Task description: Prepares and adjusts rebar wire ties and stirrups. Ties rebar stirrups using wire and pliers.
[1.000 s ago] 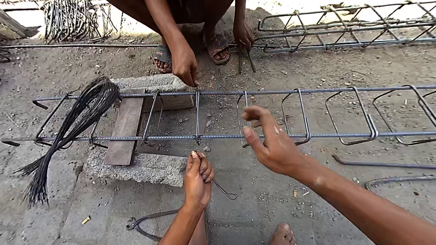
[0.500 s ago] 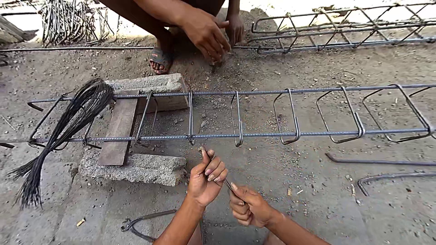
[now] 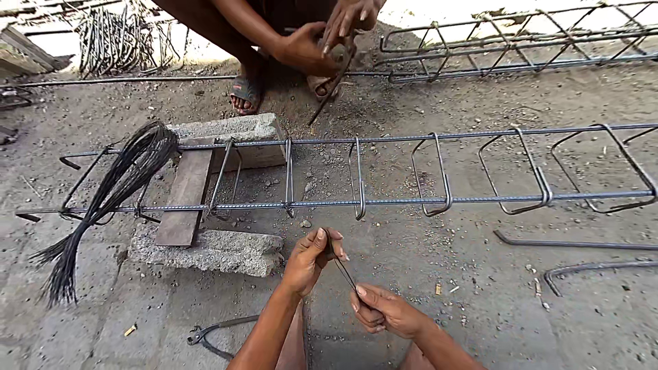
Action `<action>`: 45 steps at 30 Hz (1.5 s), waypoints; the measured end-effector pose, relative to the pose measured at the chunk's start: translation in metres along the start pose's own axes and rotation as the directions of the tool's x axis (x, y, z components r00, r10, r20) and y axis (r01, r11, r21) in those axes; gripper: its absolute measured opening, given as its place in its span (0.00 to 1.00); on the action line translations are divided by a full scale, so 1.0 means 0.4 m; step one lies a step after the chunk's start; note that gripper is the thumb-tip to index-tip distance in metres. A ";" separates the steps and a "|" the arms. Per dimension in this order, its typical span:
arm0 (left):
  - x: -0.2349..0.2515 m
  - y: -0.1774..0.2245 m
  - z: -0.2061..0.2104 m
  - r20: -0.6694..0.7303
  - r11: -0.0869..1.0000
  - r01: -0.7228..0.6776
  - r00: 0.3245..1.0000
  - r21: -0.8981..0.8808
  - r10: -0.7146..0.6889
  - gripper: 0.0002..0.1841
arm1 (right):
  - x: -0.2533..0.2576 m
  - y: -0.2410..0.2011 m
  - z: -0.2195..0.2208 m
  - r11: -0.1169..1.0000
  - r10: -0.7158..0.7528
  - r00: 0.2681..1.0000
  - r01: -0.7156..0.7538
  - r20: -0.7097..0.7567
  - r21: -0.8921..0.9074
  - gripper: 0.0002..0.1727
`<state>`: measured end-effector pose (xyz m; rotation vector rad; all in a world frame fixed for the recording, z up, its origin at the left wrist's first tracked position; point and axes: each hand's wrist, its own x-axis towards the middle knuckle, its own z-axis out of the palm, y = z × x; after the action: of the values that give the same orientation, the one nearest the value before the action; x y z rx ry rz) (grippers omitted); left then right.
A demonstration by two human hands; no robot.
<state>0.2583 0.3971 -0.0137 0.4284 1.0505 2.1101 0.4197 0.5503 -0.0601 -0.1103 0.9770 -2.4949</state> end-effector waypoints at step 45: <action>0.218 -0.119 0.019 -0.012 0.115 -0.025 0.949 0.993 0.314 0.28 | 0.231 0.007 -0.167 0.554 -0.639 0.476 -0.260 -0.604 -0.791 0.17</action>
<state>0.2254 0.4845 -0.0488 0.9865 2.6661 1.2358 0.3225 0.5496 -0.1200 0.9368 2.6984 -1.9046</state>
